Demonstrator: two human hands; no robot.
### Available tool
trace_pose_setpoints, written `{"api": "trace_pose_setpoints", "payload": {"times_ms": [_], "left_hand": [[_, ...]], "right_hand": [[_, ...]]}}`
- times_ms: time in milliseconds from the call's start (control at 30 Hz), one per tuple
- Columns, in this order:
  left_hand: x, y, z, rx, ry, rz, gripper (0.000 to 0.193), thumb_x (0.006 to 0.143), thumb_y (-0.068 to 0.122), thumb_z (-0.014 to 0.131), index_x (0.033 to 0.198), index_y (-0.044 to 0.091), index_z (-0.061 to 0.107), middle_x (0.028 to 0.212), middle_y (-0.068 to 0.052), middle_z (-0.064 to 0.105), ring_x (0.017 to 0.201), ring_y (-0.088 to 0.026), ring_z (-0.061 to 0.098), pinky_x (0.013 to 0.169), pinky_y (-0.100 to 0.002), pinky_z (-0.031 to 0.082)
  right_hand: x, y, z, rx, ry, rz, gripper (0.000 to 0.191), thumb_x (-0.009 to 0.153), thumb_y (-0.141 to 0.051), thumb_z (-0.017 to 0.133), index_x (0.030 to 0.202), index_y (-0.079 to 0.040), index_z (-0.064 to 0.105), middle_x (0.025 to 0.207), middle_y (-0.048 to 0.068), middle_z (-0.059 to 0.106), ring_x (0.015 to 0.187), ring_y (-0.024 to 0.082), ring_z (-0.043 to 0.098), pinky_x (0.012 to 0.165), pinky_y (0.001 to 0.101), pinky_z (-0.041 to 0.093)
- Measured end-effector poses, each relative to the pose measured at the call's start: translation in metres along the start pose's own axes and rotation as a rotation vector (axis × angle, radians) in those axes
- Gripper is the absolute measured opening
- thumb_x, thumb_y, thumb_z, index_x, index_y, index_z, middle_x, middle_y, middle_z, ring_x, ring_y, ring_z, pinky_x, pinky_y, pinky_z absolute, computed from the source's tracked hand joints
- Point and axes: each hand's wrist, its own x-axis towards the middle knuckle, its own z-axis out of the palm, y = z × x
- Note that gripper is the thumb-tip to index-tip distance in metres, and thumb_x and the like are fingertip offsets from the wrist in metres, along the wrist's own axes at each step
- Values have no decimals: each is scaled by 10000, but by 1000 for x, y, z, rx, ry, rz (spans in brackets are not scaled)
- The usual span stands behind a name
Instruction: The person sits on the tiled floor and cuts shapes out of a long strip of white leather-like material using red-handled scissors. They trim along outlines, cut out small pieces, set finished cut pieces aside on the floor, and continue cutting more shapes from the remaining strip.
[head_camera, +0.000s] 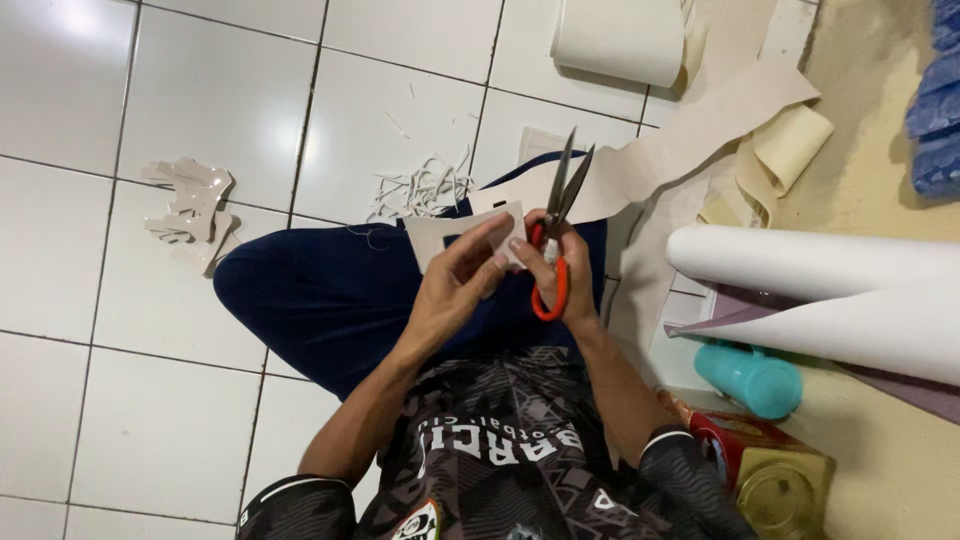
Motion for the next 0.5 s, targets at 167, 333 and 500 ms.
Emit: {"api": "trace_pose_setpoints", "payload": {"times_ms": [167,333,500], "left_hand": [[-19,35,-15,927,232,642,443,980,213,699,1348,13,554,1121,-210,730,1039,-277,696,866,-367,585],[16,22,-49,751,-13,77,400,949,223,743,1276,2,676,1066,-182,775,915,-192,752,777,-333,617],[45,-8,-55,-25,338,181,372,1023,203,646,1287,-55,601,1143,-165,712,996,-203,744,904,-308,647]], "right_hand": [[32,-15,-19,40,-58,98,228,937,-104,742,1120,-28,629,890,-35,569,785,43,523,668,210,469],[40,-17,-14,8,-30,121,267,953,-144,752,1168,-22,649,911,-21,625,763,40,552,643,214,479],[21,-7,12,115,67,149,568,899,-328,750,1324,1,567,850,19,680,519,48,509,436,216,404]]}}
